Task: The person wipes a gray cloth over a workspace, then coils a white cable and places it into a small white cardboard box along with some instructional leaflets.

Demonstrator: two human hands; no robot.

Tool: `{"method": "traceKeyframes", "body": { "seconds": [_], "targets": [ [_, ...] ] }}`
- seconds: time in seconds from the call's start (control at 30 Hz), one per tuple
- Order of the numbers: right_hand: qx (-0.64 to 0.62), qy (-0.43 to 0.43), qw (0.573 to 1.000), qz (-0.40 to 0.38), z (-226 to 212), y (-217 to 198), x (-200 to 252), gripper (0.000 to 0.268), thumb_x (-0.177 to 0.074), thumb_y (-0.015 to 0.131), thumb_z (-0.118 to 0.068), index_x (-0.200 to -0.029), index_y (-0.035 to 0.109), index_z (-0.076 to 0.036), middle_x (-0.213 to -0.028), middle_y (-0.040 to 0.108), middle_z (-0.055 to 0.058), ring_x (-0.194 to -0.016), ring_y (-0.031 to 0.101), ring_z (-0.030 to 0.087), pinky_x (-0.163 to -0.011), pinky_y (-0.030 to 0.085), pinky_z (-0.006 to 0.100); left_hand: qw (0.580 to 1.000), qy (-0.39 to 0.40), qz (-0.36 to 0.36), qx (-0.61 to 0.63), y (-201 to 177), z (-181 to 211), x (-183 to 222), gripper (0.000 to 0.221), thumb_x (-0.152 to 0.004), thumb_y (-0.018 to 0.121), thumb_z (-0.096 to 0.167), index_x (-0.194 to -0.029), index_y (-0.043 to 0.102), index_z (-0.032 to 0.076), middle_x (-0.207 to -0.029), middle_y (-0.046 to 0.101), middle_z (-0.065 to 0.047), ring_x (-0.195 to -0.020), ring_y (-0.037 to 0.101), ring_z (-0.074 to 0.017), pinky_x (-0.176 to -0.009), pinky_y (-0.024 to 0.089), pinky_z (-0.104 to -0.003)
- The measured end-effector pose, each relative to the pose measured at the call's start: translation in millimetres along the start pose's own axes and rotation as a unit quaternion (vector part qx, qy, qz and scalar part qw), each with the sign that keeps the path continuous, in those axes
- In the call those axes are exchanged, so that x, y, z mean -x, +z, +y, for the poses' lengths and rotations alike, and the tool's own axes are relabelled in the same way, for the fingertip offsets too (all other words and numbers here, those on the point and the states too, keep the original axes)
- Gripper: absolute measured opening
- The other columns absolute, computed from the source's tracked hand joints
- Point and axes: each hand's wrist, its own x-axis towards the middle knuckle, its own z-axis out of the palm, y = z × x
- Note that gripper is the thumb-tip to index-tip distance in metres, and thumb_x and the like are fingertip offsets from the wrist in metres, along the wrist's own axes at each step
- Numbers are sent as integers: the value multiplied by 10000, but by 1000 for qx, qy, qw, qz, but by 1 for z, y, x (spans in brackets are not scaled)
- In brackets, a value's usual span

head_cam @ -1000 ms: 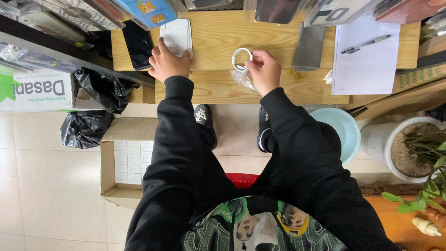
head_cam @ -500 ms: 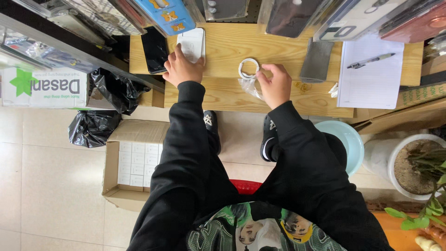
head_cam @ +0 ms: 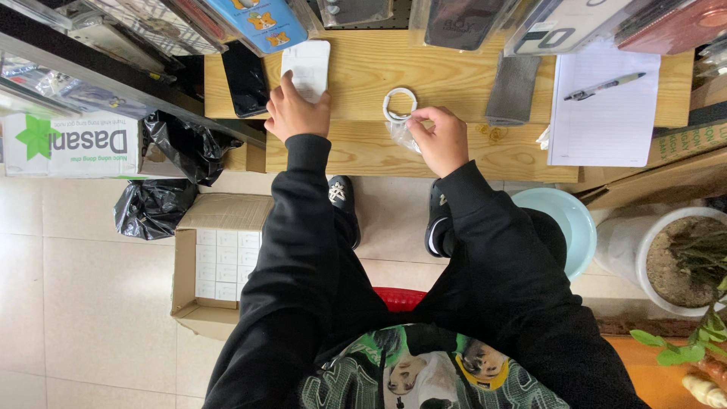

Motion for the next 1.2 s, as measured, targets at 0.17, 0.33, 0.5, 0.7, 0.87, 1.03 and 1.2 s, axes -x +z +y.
{"method": "traceKeyframes", "body": {
  "seconds": [0.17,0.33,0.5,0.7,0.87,1.03,1.2],
  "targets": [
    [-197,44,977,-71,-16,-1,11,233,-1017,757,-320,-1170,789,-148,-1015,790,46,-847,768,176,-713,621,339,978,125,-21,167,1,19,109,882,-728,911,517,-1468,544,208,-1239,711,-134,-1096,742,-384,-939,576,-540],
    [-285,-21,952,-106,-38,-23,18,223,-1073,719,-245,-1098,773,-31,-867,750,94,-892,696,149,-639,603,350,917,184,-4,354,-2,44,165,1006,-647,965,307,-1524,505,133,-1209,609,-119,-1129,711,-342,-993,605,-443],
    [-270,-77,959,-25,-28,-51,26,137,-1025,763,-113,-976,685,-11,-763,707,105,-800,651,107,-719,539,301,824,223,-122,507,5,36,133,464,-765,982,192,-1187,788,196,-825,728,1,-786,695,-120,-799,599,-275],
    [-152,-235,956,83,-56,-49,35,841,-1002,816,65,-1652,285,1,-1272,648,306,-937,762,351,-715,615,391,730,176,-199,630,6,33,125,158,-847,895,39,-893,748,76,-676,719,-41,-607,685,-93,-639,588,-240],
    [-107,-283,952,39,-68,-42,31,516,-1044,756,-97,-1510,565,15,-1320,640,213,-1048,699,379,-841,596,437,604,205,-303,708,-9,31,124,255,-875,831,28,-1068,665,39,-854,722,-98,-812,704,-144,-745,601,-314],
    [-119,-274,954,10,-76,-48,40,435,-1086,693,-180,-1482,610,-20,-1450,510,188,-1185,657,342,-854,633,398,489,240,-353,761,-56,50,137,519,-826,783,68,-1323,651,-4,-1082,677,-72,-1023,709,-172,-893,584,-352],
    [-86,-336,938,21,-65,-47,40,536,-1033,813,-307,-1480,618,-86,-1692,251,202,-1512,442,468,-1104,499,541,467,283,-431,719,-12,26,113,750,-740,1006,122,-1314,546,-24,-1122,644,-147,-1012,700,-247,-812,652,-448]
  ]
}}
